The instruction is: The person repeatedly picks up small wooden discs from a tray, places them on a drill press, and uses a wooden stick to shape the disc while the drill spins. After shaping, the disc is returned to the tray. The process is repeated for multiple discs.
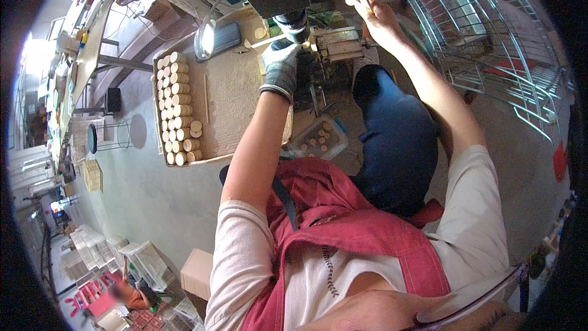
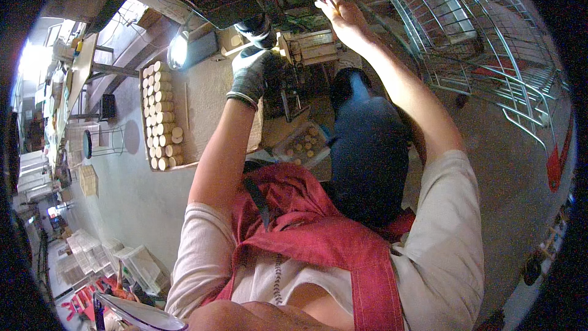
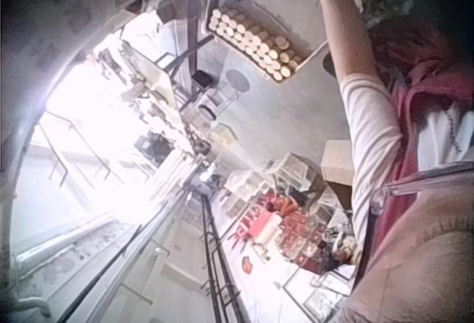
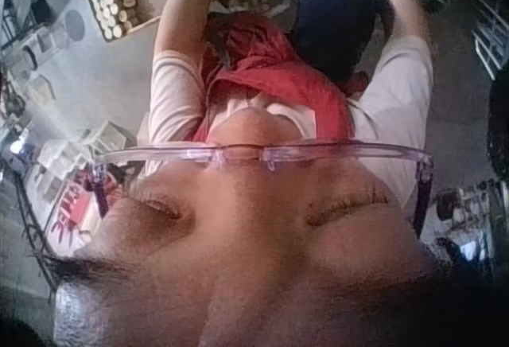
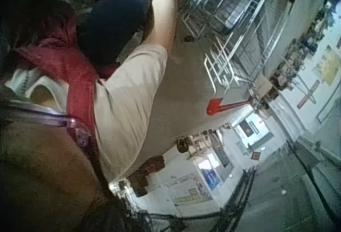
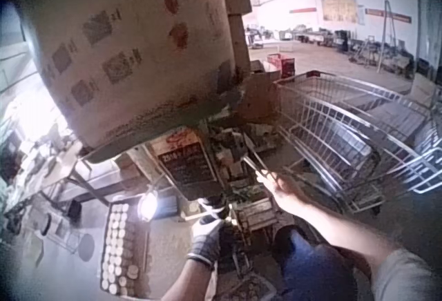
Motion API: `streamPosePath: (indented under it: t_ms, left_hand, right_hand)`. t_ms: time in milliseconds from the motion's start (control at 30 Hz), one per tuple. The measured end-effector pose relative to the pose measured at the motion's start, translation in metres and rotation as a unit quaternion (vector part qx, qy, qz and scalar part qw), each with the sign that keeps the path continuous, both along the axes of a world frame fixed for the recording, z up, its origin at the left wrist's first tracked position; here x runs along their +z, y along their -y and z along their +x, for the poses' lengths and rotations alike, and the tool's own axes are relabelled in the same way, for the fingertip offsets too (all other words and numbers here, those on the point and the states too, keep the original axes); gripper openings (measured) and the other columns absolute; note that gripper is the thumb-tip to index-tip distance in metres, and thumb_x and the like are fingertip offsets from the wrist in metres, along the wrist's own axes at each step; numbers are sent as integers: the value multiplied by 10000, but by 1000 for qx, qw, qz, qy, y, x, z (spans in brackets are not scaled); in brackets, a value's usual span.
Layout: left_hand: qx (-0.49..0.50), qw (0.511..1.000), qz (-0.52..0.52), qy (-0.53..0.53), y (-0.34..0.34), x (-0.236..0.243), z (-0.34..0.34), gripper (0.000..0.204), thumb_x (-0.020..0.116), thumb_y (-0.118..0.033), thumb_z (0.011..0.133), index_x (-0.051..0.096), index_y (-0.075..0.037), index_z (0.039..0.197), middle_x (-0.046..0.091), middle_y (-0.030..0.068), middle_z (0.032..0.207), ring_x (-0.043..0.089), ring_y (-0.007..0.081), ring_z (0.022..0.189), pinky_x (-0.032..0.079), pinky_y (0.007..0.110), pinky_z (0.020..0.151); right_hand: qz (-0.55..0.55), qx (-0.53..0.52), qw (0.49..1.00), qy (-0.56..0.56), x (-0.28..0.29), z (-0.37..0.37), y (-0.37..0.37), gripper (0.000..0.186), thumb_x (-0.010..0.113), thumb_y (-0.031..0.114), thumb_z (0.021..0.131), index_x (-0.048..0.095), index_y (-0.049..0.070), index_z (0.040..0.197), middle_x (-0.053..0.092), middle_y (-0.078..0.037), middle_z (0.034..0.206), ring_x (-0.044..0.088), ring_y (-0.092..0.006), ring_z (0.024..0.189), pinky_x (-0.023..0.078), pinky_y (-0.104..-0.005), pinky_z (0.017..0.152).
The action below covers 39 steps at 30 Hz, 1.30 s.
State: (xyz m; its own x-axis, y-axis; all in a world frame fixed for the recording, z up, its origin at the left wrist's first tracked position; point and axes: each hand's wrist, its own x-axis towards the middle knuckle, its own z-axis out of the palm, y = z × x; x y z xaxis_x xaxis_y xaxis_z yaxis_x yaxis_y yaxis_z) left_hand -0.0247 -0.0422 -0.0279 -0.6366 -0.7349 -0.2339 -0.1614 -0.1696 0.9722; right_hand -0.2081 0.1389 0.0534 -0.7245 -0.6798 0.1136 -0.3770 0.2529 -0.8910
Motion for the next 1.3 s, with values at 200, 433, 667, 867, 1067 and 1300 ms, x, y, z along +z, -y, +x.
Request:
streamPosePath:
  t_ms: [200,433,667,867,1067,1300]
  left_hand:
    - [7,999,10,-37,-6,8,-1,167,689,-34,805,685,-3,970,696,51,882,661,162,721,557,302,671]
    - [5,1000,9,-27,-2,7,6,177,691,-30,799,680,19,969,694,63,882,649,159,723,544,301,676]
    - [25,999,-29,-36,-9,7,-2,208,716,-35,779,685,21,977,700,63,905,648,153,745,537,291,689]
    - [73,985,-141,72,-15,-3,4,265,774,-215,734,721,1,877,732,92,837,662,184,744,509,321,699]
    - [126,987,-100,27,-29,-1,-2,303,794,-260,758,699,8,863,717,82,811,654,179,734,505,329,679]
    - [-35,908,371,-191,-17,21,40,171,612,-185,914,622,-49,810,579,16,641,558,154,600,491,301,592]
  right_hand:
    - [-17,2,1000,24,6,-2,2,326,490,276,1043,599,144,1320,663,-19,822,537,-93,531,457,-282,471]
    - [-58,85,994,31,99,71,-89,298,481,283,1045,648,38,1073,552,21,630,435,-29,460,368,-203,428]
    - [-257,-63,959,101,243,45,-21,364,520,267,1000,559,108,674,384,6,430,317,-100,317,212,-271,317]
    - [-262,-8,956,132,225,84,-28,365,551,314,1009,555,127,696,400,20,454,334,-89,323,219,-266,310]
    - [-338,-23,920,194,199,91,-59,211,591,287,998,661,88,1005,445,38,519,347,-56,354,236,-239,314]
    - [-346,-9,920,185,180,80,-48,233,553,283,1017,667,80,1001,436,28,504,327,-72,339,216,-252,311]
